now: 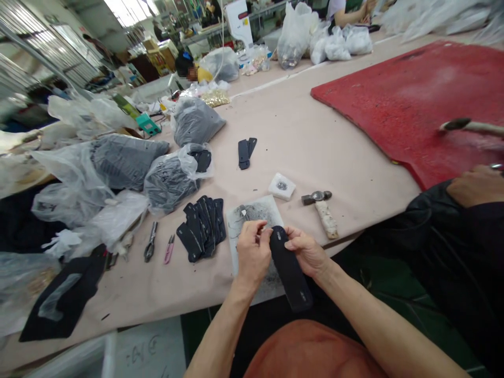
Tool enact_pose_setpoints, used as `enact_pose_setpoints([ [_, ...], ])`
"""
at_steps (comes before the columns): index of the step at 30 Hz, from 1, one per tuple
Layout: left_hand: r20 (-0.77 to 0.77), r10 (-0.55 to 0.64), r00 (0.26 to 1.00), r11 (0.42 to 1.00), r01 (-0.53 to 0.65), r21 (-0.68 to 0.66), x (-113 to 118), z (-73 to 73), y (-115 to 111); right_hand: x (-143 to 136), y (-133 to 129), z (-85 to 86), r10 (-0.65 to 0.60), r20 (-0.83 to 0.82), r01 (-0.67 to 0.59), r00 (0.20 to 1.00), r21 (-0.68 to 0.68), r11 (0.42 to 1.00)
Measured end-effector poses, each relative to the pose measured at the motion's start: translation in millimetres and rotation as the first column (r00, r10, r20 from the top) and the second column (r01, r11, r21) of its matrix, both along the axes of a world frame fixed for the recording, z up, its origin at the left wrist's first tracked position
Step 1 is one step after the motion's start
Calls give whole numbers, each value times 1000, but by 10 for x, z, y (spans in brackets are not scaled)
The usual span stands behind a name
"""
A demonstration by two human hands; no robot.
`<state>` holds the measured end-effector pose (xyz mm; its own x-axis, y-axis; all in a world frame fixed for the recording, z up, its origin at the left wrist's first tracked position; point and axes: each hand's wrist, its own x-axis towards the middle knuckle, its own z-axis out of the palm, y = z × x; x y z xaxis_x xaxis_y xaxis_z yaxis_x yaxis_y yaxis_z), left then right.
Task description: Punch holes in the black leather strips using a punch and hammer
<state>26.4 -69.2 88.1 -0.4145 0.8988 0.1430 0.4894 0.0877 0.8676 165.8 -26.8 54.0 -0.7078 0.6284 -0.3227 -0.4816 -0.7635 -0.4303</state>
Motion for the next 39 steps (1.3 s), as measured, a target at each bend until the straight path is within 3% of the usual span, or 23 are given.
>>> enact_pose_setpoints([
  [2,-300,-73,951,987,112,116,-3,20,-54,6,-3,-10,-2,28,2,1000,3,1000],
  [5,-520,-202,830,951,293,98,-8,62,-98,15,-3,-3,-23,60,22,998,15,1000],
  [9,-579,-281,765,926,374,44,-24,86,-88,31,-18,48,-70,112,66,991,43,997],
  [15,-570,-293,768,923,382,40,14,21,-78,-9,-85,122,-98,211,78,973,100,992],
  [17,-453,-233,861,954,293,68,9,4,-43,-28,-89,85,-125,325,79,938,152,985],
  [19,-182,-17,983,994,37,106,-53,-4,25,-19,-78,13,-150,455,81,878,167,983],
  [20,-5,131,991,986,-130,101,-109,-9,61,0,-69,-27,-154,503,89,850,151,985],
  [22,295,356,887,925,-379,22,-248,-26,105,55,-52,-97,-149,538,119,830,91,989],
  [24,380,380,843,921,-383,-71,-383,-58,71,108,-44,-132,-158,504,155,849,47,987],
  [27,266,328,906,938,-281,-203,-519,-118,-155,131,-45,-130,-187,424,196,886,22,980],
  [31,79,329,941,877,-274,-394,-686,-156,-659,87,-53,-128,-195,383,199,903,30,980],
  [34,-70,293,954,781,-280,-558,-879,-155,-1104,62,-48,-153,-201,372,201,906,40,979],
  [39,-304,142,942,543,-331,-772,-1182,-282,-1911,46,11,-218,-206,422,189,883,81,979],
])
